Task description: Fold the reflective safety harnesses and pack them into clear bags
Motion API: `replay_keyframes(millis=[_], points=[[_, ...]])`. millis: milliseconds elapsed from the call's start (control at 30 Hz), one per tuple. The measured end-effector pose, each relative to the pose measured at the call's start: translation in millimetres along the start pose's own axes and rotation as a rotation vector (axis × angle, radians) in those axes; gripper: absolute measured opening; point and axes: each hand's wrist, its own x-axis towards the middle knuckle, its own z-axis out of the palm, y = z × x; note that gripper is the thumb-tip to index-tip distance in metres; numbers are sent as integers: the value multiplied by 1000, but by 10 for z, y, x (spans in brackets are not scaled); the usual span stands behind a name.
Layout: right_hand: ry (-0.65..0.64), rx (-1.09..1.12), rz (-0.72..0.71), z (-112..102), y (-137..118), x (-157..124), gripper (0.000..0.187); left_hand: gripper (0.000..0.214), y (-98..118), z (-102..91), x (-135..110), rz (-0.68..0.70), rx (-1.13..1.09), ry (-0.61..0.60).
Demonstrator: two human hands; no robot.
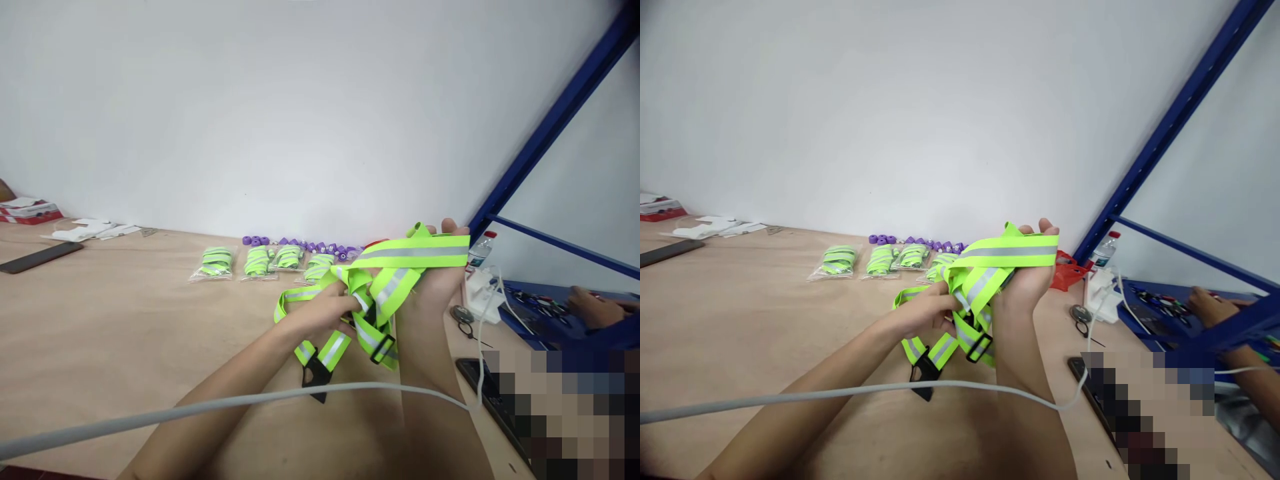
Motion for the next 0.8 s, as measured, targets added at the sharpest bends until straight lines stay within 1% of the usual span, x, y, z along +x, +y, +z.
replay_keyframes(millis=[67, 133, 200, 233, 267, 300, 367, 433, 500, 533, 567, 600, 667, 700, 733, 800], points=[[64, 38, -37, -14, 11, 57, 30, 42, 98, -106, -15, 28, -114, -7], [86, -14, -159, -45, 19, 123, 25, 52, 222, -223, -58, 98, -211, -67], [54, -180, -321, -94, 27, 186, 23, 56, 335, -329, -109, 168, -253, -95], [26, -290, -374, -123, 31, 210, 22, 55, 378, -374, -131, 198, -261, -76], [-13, -409, -390, -153, 35, 226, 22, 54, 411, -411, -148, 227, -266, -40], [-66, -531, -368, -182, 39, 234, 23, 53, 434, -441, -161, 254, -267, 10], [-203, -757, -262, -230, 47, 220, 28, 49, 459, -484, -177, 305, -259, 125], [-381, -941, -149, -259, 42, 170, 36, 48, 473, -514, -189, 358, -231, 214], [-583, -1077, -71, -260, 8, 95, 39, 47, 488, -541, -205, 417, -196, 268], [-649, -1133, -56, -247, -25, 53, 37, 47, 498, -555, -217, 446, -181, 285], [-668, -1180, -65, -226, -70, 10, 34, 46, 508, -567, -230, 471, -168, 298], [-645, -1214, -100, -195, -125, -33, 30, 46, 519, -577, -244, 489, -155, 307], [-547, -1214, -222, -116, -254, -119, 27, 44, 542, -584, -280, 504, -125, 311], [-550, -1173, -282, -71, -318, -164, 27, 44, 554, -578, -301, 505, -109, 309], [-619, -1110, -329, -25, -374, -208, 26, 43, 568, -566, -324, 505, -92, 304], [-853, -971, -399, 58, -444, -294, 21, 44, 597, -531, -376, 506, -60, 274]])
